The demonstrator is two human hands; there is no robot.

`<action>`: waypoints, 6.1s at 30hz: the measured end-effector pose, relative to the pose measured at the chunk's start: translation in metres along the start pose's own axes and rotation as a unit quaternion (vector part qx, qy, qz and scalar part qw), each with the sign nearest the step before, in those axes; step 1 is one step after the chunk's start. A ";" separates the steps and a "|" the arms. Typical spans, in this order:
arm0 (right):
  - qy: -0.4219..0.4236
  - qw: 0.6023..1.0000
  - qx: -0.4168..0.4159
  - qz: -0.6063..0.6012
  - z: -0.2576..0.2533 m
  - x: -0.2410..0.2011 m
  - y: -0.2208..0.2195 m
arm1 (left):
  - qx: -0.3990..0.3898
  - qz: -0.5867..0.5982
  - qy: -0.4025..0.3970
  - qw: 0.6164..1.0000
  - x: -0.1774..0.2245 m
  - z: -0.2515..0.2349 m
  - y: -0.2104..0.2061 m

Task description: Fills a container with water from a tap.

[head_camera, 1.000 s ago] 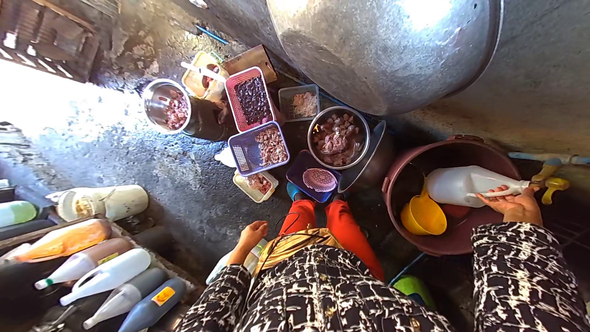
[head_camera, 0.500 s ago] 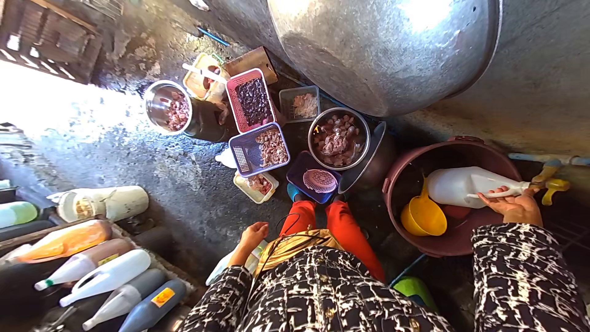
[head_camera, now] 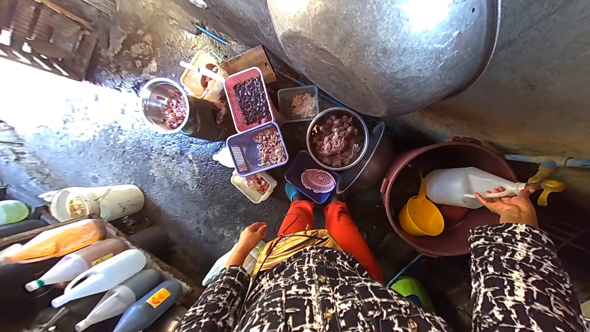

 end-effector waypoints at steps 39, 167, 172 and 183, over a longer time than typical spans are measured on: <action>-0.003 1.000 0.000 0.006 0.008 0.000 -0.003 | -0.002 -0.018 -0.015 1.000 -0.005 0.000 0.001; -0.018 1.000 0.017 -0.009 0.005 0.001 -0.005 | -0.011 0.007 -0.006 1.000 -0.006 0.002 -0.009; -0.015 1.000 0.017 -0.022 0.004 0.002 -0.005 | -0.015 0.007 -0.004 1.000 -0.007 0.001 -0.010; -0.015 0.999 0.021 -0.032 0.008 0.003 -0.008 | -0.013 0.004 -0.003 1.000 -0.006 0.002 -0.010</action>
Point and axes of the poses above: each hand's wrist, its own z-axis away from the middle knuckle, its own y-axis out of the back of the hand, x = y × z, the point moved 5 cm from there along -z, towards the middle knuckle, and after that the axes turned 6 degrees about -y, right-handed, at the moved point
